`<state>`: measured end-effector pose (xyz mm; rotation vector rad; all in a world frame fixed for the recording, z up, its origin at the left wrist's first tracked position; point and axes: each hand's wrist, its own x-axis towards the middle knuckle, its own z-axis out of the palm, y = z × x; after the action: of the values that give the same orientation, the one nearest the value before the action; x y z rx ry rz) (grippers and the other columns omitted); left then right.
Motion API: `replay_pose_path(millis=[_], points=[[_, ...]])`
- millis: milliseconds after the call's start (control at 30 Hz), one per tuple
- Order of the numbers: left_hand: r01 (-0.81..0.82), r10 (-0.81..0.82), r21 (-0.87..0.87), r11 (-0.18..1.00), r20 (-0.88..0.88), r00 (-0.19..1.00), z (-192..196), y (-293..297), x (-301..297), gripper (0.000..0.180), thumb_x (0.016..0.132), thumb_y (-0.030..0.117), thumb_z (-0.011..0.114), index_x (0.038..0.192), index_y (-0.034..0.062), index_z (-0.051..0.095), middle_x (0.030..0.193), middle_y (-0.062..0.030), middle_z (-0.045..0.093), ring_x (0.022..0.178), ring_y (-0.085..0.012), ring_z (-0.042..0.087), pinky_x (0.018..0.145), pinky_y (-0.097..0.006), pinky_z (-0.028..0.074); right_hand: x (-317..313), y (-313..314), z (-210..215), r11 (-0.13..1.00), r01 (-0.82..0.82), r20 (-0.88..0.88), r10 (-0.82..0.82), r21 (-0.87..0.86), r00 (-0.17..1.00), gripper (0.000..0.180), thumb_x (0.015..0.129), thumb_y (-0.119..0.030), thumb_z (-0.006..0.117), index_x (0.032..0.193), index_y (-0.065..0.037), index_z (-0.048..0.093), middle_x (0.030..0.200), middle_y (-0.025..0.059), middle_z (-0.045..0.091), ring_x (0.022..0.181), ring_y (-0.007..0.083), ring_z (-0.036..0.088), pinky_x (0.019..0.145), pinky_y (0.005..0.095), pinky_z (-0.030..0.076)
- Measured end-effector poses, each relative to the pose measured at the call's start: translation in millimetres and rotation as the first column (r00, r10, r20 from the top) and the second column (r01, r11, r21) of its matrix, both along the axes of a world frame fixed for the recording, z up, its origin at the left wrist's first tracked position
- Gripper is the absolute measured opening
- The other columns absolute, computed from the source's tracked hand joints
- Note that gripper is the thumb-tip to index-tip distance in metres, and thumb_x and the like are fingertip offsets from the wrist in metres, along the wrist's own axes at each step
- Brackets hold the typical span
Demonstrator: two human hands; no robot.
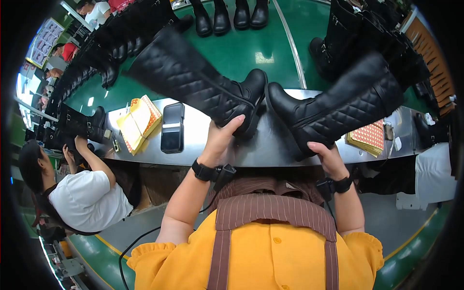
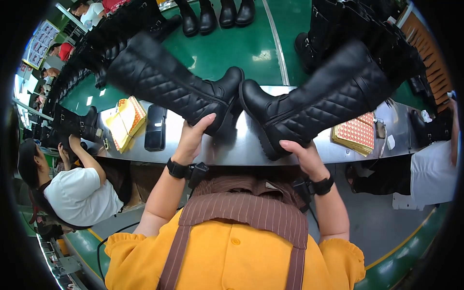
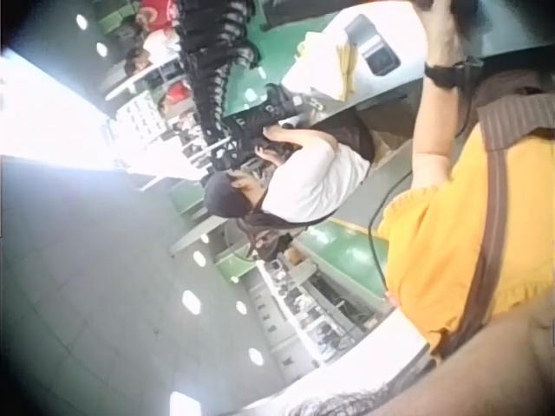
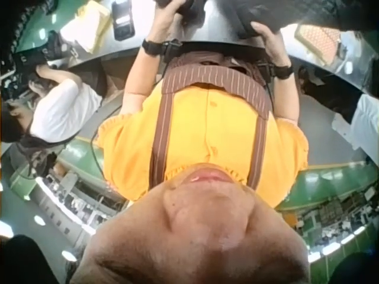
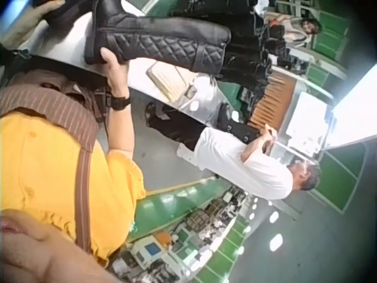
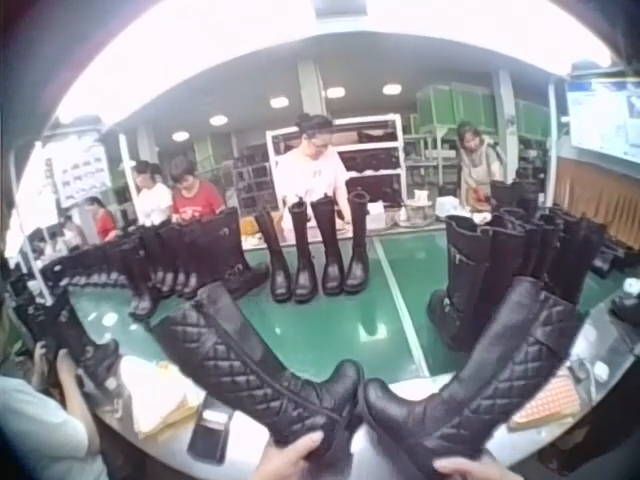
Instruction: The recorder is inspecting, cleaning, and adjusting buckles on black boots at a factory production line.
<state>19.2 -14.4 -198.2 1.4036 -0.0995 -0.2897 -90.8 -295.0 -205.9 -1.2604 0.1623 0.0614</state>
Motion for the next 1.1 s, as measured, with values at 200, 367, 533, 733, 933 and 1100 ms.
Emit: replay_pose_path(millis=[200,367,533,733,933,1100], points=[[-0.041,0.034,-0.464,0.885,-0.022,0.999,18.2,-13.0,-16.6,0.034,0.088,0.005,0.063,0.121,0.0021,0.055,0.116,-0.0061,0.06,0.105,-0.0159,0.059,0.095,-0.032,0.048,21.2,37.1,-4.8,0.972,0.046,0.129,-0.077,0.232,0.989,0.046,0.091,-0.023,0.05,0.129,0.005,0.05,0.127,0.0134,0.058,0.117,0.0243,0.055,0.107,0.0392,0.036],[-0.001,0.033,-0.431,0.902,0.068,0.997,20.9,-29.9,-20.0,0.03,0.087,0.006,0.065,0.117,0.0038,0.06,0.113,-0.0047,0.062,0.103,-0.0136,0.058,0.092,-0.031,0.048,38.4,62.6,1.9,0.969,0.163,0.261,-0.209,0.187,0.943,0.034,0.087,-0.007,0.063,0.12,-0.001,0.059,0.114,0.0055,0.062,0.103,0.0154,0.059,0.094,0.0297,0.046],[0.074,-0.051,-0.353,0.933,0.075,0.996,6.3,-19.2,-17.7,0.034,0.086,0.007,0.067,0.119,0.0026,0.059,0.113,-0.0034,0.062,0.103,-0.0139,0.058,0.093,-0.031,0.047,37.0,56.8,-2.4,0.97,0.217,0.31,-0.174,-0.11,0.935,0.035,0.083,-0.007,0.07,0.117,-0.001,0.061,0.112,0.0045,0.062,0.101,0.0155,0.058,0.091,0.0296,0.047],[0.172,-0.098,-0.138,0.975,0.43,0.897,-2.3,-2.7,29.1,0.038,0.091,0.014,0.055,0.128,0.0045,0.053,0.117,-0.0063,0.058,0.108,-0.0172,0.056,0.092,-0.032,0.046,33.5,13.2,7.0,0.97,-0.238,0.191,0.225,0.052,0.956,0.045,0.088,-0.016,0.064,0.128,-0.001,0.052,0.124,0.0083,0.058,0.113,0.0184,0.054,0.099,0.0313,0.042],[0.237,-0.429,-0.682,0.691,-0.124,0.894,-14.4,-19.5,64.3,0.063,0.095,0.051,0.049,0.138,0.0056,0.042,0.134,-0.0107,0.053,0.12,-0.0221,0.053,0.102,-0.037,0.043,108.4,17.2,-3.2,0.902,-0.148,0.118,0.109,0.406,0.987,0.044,0.093,-0.024,0.054,0.131,-0.003,0.05,0.125,0.0092,0.058,0.114,0.0192,0.055,0.1,0.0328,0.043],[0.298,-0.422,-0.705,0.643,-0.002,0.907,-21.6,-14.1,76.2,0.063,0.095,0.05,0.049,0.138,0.0046,0.043,0.133,-0.0108,0.053,0.121,-0.0227,0.052,0.104,-0.038,0.041,142.1,26.8,-15.2,0.87,-0.132,0.098,0.097,0.475,0.99,0.044,0.098,-0.031,0.047,0.133,-0.004,0.048,0.127,0.01,0.058,0.114,0.0198,0.056,0.1,0.034,0.043]])
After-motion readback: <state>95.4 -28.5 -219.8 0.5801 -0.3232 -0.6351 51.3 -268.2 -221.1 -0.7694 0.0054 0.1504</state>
